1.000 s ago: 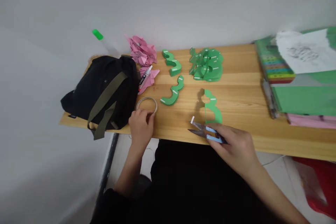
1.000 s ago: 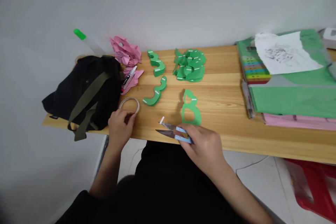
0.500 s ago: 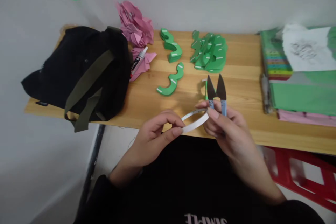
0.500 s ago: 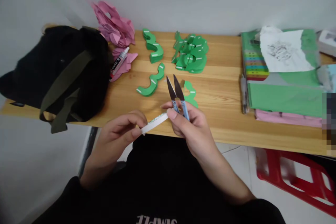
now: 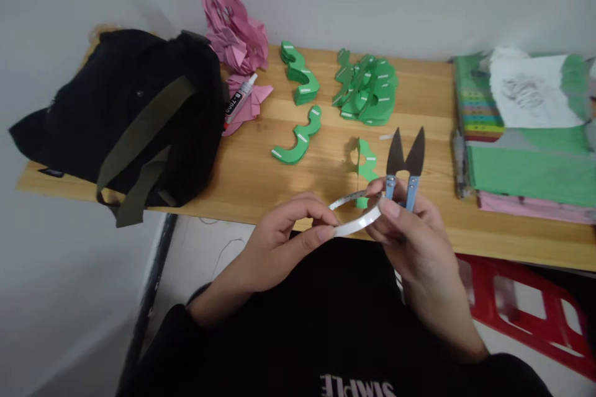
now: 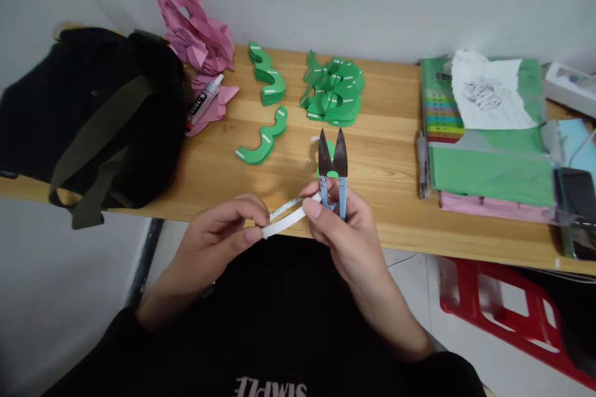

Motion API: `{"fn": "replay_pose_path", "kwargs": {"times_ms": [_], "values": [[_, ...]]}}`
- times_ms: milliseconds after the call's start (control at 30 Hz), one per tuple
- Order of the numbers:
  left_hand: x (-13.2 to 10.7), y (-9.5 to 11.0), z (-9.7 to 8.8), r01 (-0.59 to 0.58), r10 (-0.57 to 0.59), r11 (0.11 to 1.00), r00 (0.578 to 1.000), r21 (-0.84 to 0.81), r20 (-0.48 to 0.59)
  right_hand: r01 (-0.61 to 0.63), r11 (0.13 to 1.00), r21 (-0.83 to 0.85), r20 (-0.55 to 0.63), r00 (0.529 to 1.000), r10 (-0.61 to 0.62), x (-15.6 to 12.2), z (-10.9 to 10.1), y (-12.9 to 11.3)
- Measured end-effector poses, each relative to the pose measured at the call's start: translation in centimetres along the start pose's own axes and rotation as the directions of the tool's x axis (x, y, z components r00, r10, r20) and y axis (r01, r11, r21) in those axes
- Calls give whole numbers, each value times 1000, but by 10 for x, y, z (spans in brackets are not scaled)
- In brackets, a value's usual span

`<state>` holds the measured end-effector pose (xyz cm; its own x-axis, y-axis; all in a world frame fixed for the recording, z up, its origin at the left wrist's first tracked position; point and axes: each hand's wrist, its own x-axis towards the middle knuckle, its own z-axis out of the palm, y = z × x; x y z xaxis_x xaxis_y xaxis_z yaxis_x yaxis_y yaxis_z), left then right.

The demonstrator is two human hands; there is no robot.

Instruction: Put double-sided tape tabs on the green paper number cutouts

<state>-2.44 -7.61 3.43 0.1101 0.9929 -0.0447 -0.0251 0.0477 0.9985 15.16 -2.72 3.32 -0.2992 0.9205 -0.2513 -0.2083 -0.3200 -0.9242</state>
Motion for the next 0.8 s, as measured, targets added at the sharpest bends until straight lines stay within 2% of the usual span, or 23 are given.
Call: {"fn": "replay_pose_path", "kwargs": {"times_ms": [67, 100, 133, 167, 200, 233, 267, 333, 367, 433, 500, 533, 567, 633, 700, 800], "values": [[-6, 0, -1, -61, 69, 989, 996, 138, -54, -8, 999, -45, -10, 1000, 7, 2, -3, 4], [-9, -2, -4, -108, 139, 961, 984, 254, -110, -12, 997, -75, -27, 1000, 10, 2, -5, 7], [-12, -4, -7, -142, 230, 904, 957, 403, -178, -12, 994, -109, -45, 999, 7, 3, -7, 9], [-15, -9, -13, -143, 331, 812, 911, 565, -245, -5, 989, -148, -57, 998, -4, 3, -9, 11], [-15, -16, -19, -104, 437, 688, 850, 718, -296, 14, 981, -195, -59, 998, -26, 3, -12, 13], [-14, -24, -27, -16, 514, 560, 790, 828, -333, 48, 967, -249, -43, 997, -60, 4, -14, 15], [-10, -33, -36, 86, 542, 458, 762, 885, -355, 90, 943, -320, -12, 995, -99, 4, -16, 16], [3, -50, -52, 202, 504, 343, 784, 917, -361, 189, 848, -495, 57, 981, -186, 4, -18, 18], [12, -56, -59, 231, 483, 336, 790, 913, -377, 236, 777, -584, 86, 969, -230, 4, -18, 18], [27, -61, -64, 212, 483, 417, 772, 884, -413, 313, 616, -723, 129, 937, -324, 2, -16, 18], [36, -55, -59, 94, 458, 596, 776, 798, -434, 385, 470, -794, 177, 887, -427, 0, -15, 16], [38, -49, -54, 17, 415, 698, 805, 716, -423, 423, 404, -811, 207, 854, -477, -1, -14, 15], [39, -41, -47, -48, 347, 795, 854, 604, -389, 458, 341, -821, 241, 820, -519, -3, -14, 14], [40, -24, -34, -96, 201, 929, 942, 358, -268, 509, 225, -831, 311, 761, -570, -5, -16, 11], [42, -10, -22, -83, 117, 976, 979, 201, -167, 520, 132, -844, 360, 731, -580, -8, -18, 10], [45, 2, -11, -74, 88, 985, 993, 157, -82, 504, 45, -863, 389, 718, -576, -12, -22, 9]]}}
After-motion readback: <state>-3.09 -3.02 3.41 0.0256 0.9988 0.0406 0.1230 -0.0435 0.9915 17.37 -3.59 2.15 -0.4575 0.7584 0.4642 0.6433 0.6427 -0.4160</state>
